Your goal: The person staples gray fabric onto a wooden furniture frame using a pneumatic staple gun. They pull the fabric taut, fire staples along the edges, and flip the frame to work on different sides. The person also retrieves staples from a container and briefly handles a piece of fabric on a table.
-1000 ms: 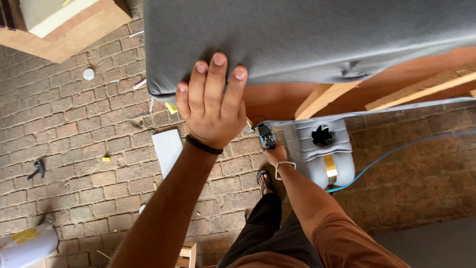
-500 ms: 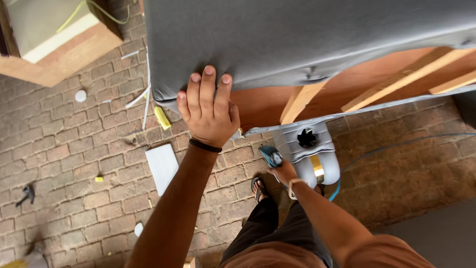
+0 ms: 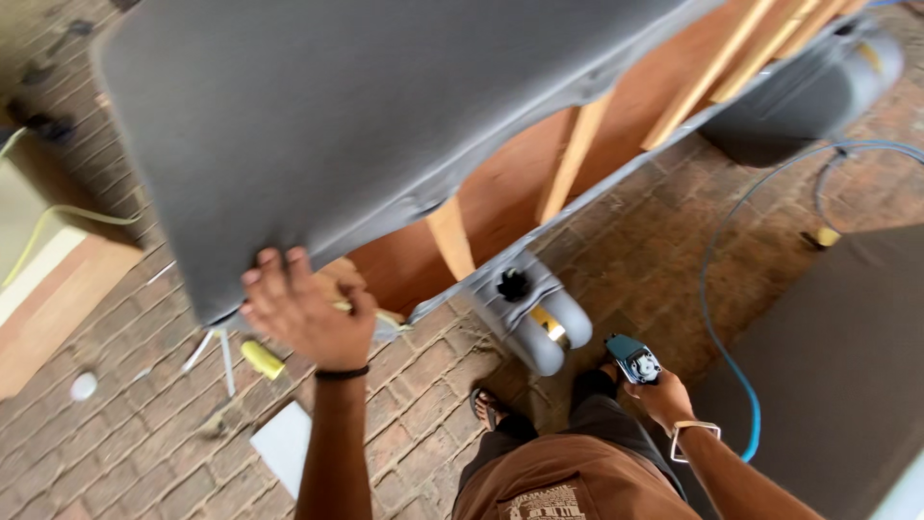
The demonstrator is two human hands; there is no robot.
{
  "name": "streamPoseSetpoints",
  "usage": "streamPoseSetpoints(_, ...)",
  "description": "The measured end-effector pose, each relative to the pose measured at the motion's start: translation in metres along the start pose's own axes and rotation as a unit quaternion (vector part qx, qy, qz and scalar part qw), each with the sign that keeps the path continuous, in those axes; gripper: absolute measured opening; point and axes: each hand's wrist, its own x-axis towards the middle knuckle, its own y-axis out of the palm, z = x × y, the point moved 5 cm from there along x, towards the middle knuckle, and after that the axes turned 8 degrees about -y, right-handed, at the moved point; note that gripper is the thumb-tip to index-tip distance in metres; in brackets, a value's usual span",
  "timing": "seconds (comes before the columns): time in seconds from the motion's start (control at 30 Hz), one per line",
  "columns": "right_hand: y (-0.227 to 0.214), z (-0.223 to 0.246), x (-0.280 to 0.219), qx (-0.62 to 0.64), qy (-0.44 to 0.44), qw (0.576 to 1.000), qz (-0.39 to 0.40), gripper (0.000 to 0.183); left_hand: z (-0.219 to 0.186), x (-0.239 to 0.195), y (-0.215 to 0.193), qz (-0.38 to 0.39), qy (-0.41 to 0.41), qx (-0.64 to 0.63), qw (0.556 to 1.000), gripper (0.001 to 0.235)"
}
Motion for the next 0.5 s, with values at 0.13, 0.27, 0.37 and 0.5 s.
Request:
streamPoseSetpoints(0.13, -0.021, -0.024, 0.019, 0.070, 0.029, 0.997, -0.034, 0.041, -0.032, 0.018, -0.020, -0.002, -0.107, -0.079, 0.991, 0.061)
streamPoseSetpoints(0.27, -0.043, -0.032, 0.041, 0.068, 0.041, 0.997, -0.027, 0.043, -0.109, 0.061, 0.013, 0.110, 0.015, -0.046, 0.993, 0.062)
streamPoseSetpoints(0.37, -0.063, -0.030, 0.059, 0.070, 0.024, 0.997, -0.034, 0.046, -0.182, 0.059, 0.030, 0.179, 0.040, -0.024, 0.983, 0.078)
streamPoseSetpoints(0.5, -0.095, -0.038, 0.081, 0.122, 0.066, 0.990, -0.018, 0.046, -0.272, 0.062, 0.049, 0.181, 0.074, -0.011, 0.981, 0.089)
